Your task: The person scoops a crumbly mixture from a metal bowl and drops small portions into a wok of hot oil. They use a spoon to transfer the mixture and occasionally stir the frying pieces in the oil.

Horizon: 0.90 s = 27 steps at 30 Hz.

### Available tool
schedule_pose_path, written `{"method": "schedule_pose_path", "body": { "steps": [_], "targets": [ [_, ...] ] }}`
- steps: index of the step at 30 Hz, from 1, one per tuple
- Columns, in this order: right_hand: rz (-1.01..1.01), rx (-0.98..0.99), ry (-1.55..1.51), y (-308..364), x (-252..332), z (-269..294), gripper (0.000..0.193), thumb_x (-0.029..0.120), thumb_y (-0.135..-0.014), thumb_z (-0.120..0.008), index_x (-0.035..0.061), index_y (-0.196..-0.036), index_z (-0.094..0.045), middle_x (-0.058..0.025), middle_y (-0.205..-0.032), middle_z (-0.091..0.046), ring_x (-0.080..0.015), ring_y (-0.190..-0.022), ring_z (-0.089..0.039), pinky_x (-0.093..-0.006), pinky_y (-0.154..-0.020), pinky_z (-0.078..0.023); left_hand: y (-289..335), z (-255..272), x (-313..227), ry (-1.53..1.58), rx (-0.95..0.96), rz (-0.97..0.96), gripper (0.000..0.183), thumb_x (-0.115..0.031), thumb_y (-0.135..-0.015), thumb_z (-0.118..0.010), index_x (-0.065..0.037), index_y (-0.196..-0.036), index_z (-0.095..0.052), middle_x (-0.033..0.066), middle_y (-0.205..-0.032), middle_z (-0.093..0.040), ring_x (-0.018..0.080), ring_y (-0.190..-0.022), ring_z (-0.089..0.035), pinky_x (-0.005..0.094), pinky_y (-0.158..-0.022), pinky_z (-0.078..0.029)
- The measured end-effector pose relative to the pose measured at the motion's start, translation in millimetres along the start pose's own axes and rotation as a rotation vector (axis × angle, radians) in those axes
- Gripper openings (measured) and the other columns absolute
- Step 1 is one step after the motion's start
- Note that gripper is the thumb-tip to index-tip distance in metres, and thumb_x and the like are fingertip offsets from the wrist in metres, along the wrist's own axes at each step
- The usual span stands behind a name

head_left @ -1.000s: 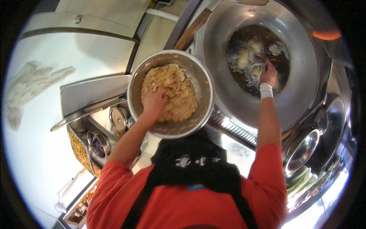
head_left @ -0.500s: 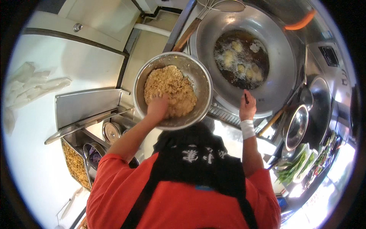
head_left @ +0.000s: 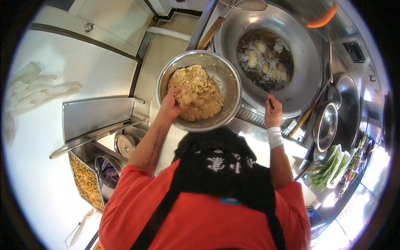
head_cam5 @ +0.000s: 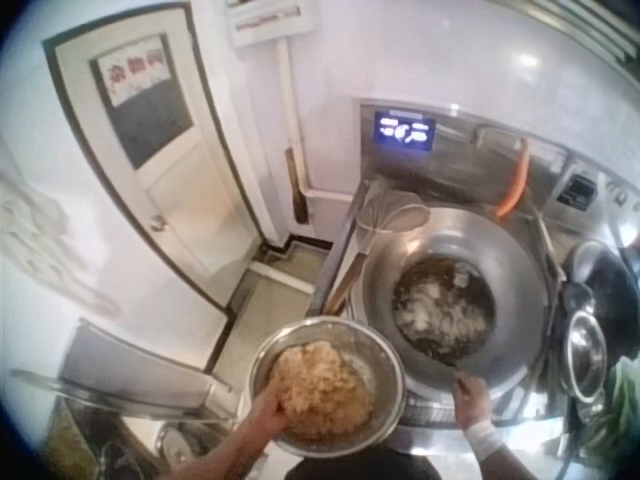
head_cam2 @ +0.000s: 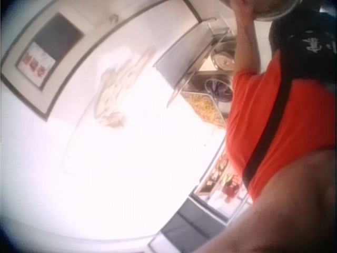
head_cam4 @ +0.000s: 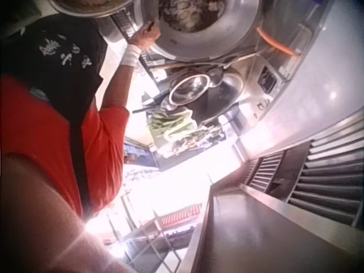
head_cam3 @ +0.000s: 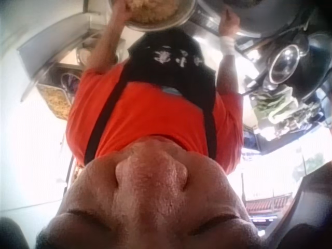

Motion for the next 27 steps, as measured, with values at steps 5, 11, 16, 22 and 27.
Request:
{"method": "schedule_pose_path", "body": {
  "steps": [5, 11, 16, 22, 27],
  "targets": [
    [-0.003, 0.051, 0.027, -2.3, 11.6, -4.8, 0.029, 0.015, -0.099, -0.062, 0.008, -0.127, -0.068, -0.0133, -0.123, -0.069, -0.0327, -0.112, -0.063, -0.0416, -0.096, -0.051, -18.1, 13.5, -2.2, -0.832, -0.025, -0.555, 0.042, -0.028, -0.099, -0.06, -0.005, -0.134, -0.056, 0.0125, -0.124, -0.067, 0.0273, -0.111, -0.068, 0.0411, -0.088, -0.061],
    [0.031, 0.038, 0.016, -4.8, 22.3, -7.2, 0.029, 0.016, -0.099, -0.062, 0.0081, -0.127, -0.068, -0.0133, -0.118, -0.07, -0.0337, -0.109, -0.063, -0.0428, -0.096, -0.051, -17.1, -20.8, 15.9, -0.185, -0.097, -0.156, 0.042, -0.034, -0.106, -0.056, -0.005, -0.137, -0.054, 0.0129, -0.128, -0.066, 0.0288, -0.11, -0.069, 0.0477, -0.089, -0.062],
    [0.026, 0.022, 0.033, -6.5, 22.0, -6.2, 0.028, 0.016, -0.099, -0.063, 0.0083, -0.125, -0.068, -0.0131, -0.115, -0.07, -0.0343, -0.107, -0.063, -0.0431, -0.096, -0.051, -6.1, -42.2, 15.4, -0.165, -0.248, -0.14, 0.041, -0.032, -0.106, -0.057, -0.006, -0.137, -0.054, 0.0125, -0.128, -0.066, 0.0301, -0.109, -0.07, 0.0491, -0.092, -0.061],
    [-0.022, 0.046, 0.038, -6.8, 16.9, -3.3, 0.028, 0.017, -0.099, -0.063, 0.0081, -0.125, -0.068, -0.0132, -0.114, -0.07, -0.0339, -0.108, -0.063, -0.0436, -0.095, -0.051, -3.9, -50.0, 6.3, -0.046, -0.027, -0.187, 0.038, -0.032, -0.106, -0.057, -0.007, -0.133, -0.058, 0.0121, -0.127, -0.066, 0.0286, -0.111, -0.068, 0.0475, -0.087, -0.062],
    [0.036, 0.02, 0.045, -8.5, 19.5, -0.5, 0.028, 0.016, -0.099, -0.062, 0.0081, -0.126, -0.068, -0.0134, -0.121, -0.07, -0.034, -0.112, -0.063, -0.0426, -0.098, -0.05, -15.9, -55.0, 7.9, 0.256, 0.279, 0.001, 0.04, -0.037, -0.106, -0.056, -0.008, -0.133, -0.059, 0.0121, -0.128, -0.067, 0.0259, -0.115, -0.066, 0.0395, -0.085, -0.061]
  ]
}}
Point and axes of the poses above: each hand's wrist, its own y-axis away from the middle knuckle, its own z-axis out of the back of the hand, x = y × z, the point moved 6 cm from there along -y, towards the middle knuckle
